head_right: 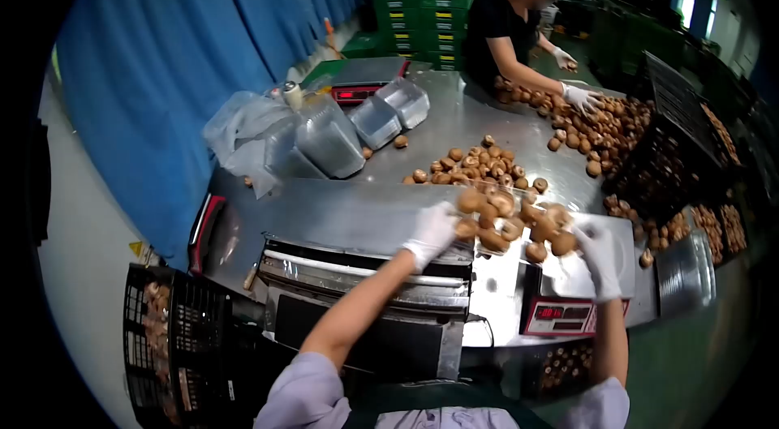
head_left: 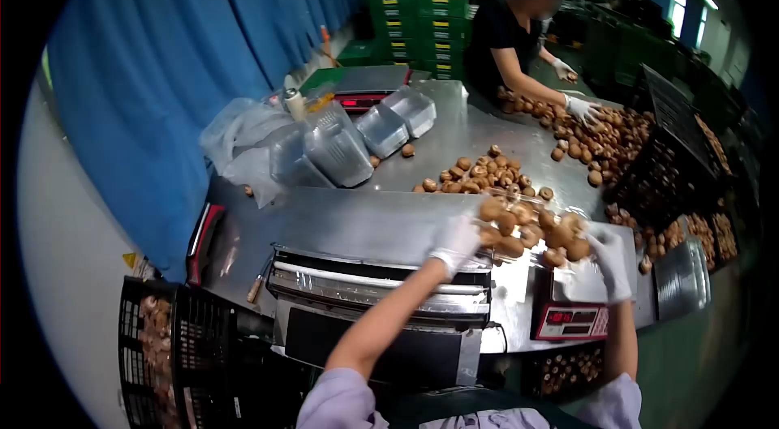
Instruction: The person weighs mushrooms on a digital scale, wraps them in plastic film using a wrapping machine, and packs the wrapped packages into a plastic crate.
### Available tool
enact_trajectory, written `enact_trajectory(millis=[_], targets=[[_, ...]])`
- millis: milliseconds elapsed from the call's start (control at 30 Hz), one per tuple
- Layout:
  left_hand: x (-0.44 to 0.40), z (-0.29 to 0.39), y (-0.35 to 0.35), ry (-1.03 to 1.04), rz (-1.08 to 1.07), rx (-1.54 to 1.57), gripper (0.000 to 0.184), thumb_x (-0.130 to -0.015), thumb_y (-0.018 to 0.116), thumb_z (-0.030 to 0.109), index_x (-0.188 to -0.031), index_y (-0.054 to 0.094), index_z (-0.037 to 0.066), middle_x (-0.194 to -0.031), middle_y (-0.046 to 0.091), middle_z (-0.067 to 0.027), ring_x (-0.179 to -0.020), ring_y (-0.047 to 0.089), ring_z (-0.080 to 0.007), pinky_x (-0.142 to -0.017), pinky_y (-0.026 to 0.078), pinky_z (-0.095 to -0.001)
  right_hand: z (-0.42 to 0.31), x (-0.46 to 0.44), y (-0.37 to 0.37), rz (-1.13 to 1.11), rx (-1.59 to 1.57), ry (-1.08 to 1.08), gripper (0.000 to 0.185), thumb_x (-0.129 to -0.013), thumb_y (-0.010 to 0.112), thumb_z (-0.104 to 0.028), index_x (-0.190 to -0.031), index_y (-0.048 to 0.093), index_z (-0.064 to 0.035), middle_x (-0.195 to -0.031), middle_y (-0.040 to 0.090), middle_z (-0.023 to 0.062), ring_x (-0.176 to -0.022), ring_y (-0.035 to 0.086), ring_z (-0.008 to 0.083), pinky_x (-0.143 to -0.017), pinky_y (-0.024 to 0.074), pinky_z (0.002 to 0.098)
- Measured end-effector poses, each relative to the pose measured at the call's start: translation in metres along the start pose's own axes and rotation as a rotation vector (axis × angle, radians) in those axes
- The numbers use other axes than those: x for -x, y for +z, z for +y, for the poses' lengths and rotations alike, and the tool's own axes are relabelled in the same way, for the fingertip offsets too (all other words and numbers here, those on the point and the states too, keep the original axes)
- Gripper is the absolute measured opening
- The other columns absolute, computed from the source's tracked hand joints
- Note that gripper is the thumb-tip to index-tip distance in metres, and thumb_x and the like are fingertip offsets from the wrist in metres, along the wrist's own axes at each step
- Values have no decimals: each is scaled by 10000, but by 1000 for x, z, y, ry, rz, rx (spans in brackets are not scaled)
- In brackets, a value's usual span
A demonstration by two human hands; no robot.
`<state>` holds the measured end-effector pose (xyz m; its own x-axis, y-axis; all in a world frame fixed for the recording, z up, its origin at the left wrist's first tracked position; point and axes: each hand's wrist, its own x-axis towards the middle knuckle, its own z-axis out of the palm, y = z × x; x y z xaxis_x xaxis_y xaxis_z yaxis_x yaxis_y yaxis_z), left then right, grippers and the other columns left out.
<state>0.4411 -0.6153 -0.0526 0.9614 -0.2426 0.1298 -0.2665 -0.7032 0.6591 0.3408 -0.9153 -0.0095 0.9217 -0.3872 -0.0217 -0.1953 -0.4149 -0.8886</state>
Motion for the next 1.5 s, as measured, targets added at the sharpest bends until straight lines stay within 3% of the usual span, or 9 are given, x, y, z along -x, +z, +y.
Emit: enact_trajectory(millis=[467, 567, 667, 833, 967, 1167, 1300, 1433, 1500], targets=[[40, -186, -190, -413, -112, -404, 230, -760, 557, 257, -877, 700, 119, -903, 670, -155, -892, 635, -325, -806, 490, -388, -88, -9, 249, -403, 266, -72, 296, -800, 620, -291, -841, 675, -4, -740, 665, 154, -735, 659, 266, -705, 499, 351], [44, -181, -219, -402, -280, -444, 238, -773, 562, 291, -877, 702, 128, -890, 678, -137, -893, 639, -304, -808, 492, -380, -101, -14, 262, -112, 446, -392, 288, -825, 626, -302, -882, 695, -28, -750, 682, 126, -668, 661, 214, -638, 507, 298], [36, -188, -221, -352, -127, -467, 267, -794, 558, 326, -917, 695, 132, -944, 673, -124, -924, 634, -284, -821, 489, -375, -140, 0, 258, -315, 449, -357, 349, -827, 607, -353, -936, 671, -28, -827, 671, 171, -769, 655, 303, -728, 510, 369], [22, -178, -204, 383, -67, -204, 632, -769, 626, 454, -1295, 497, 127, -1391, 401, -164, -1264, 396, -346, -1036, 338, -400, -133, 11, 278, -379, 528, -504, 233, -811, 617, -258, -854, 631, -29, -852, 636, 187, -807, 616, 351, -728, 495, 406], [29, -181, -176, 423, -276, -363, 553, -851, 520, 484, -1333, 471, 217, -1413, 392, -124, -1330, 299, -356, -1076, 159, -580, -106, 9, 284, -306, 496, -857, 186, -782, 621, -167, -918, 621, -40, -848, 627, 169, -801, 613, 345, -727, 493, 404], [34, -188, -163, 452, -144, -387, 450, -912, 421, 469, -1277, 533, 230, -1377, 446, -83, -1296, 350, -326, -1066, 167, -583, -177, 40, 252, -362, 366, -438, 291, -751, 609, -48, -1042, 607, -38, -989, 641, 155, -922, 607, 306, -765, 497, 378], [36, -184, -165, 447, -143, -383, 422, -917, 440, 404, -1287, 523, 217, -1368, 455, -95, -1291, 352, -334, -1073, 160, -568, -133, 15, 273, -243, 465, -1035, 366, -733, 661, -28, -1094, 601, -32, -1017, 626, 131, -944, 582, 288, -772, 504, 348], [38, -186, -163, 449, -122, -386, 443, -922, 405, 449, -1291, 518, 231, -1368, 453, -89, -1289, 354, -331, -1066, 168, -577, -161, 32, 253, -426, 309, -574, 392, -775, 665, -67, -1157, 581, -38, -1000, 627, 112, -911, 599, 257, -772, 500, 324], [38, -186, -163, 443, -126, -388, 445, -923, 405, 446, -1296, 513, 230, -1370, 450, -89, -1291, 351, -333, -1066, 167, -578, -157, 28, 248, -466, 338, -621, 394, -807, 649, -92, -1189, 567, -47, -1023, 641, 100, -920, 612, 219, -780, 505, 303]])
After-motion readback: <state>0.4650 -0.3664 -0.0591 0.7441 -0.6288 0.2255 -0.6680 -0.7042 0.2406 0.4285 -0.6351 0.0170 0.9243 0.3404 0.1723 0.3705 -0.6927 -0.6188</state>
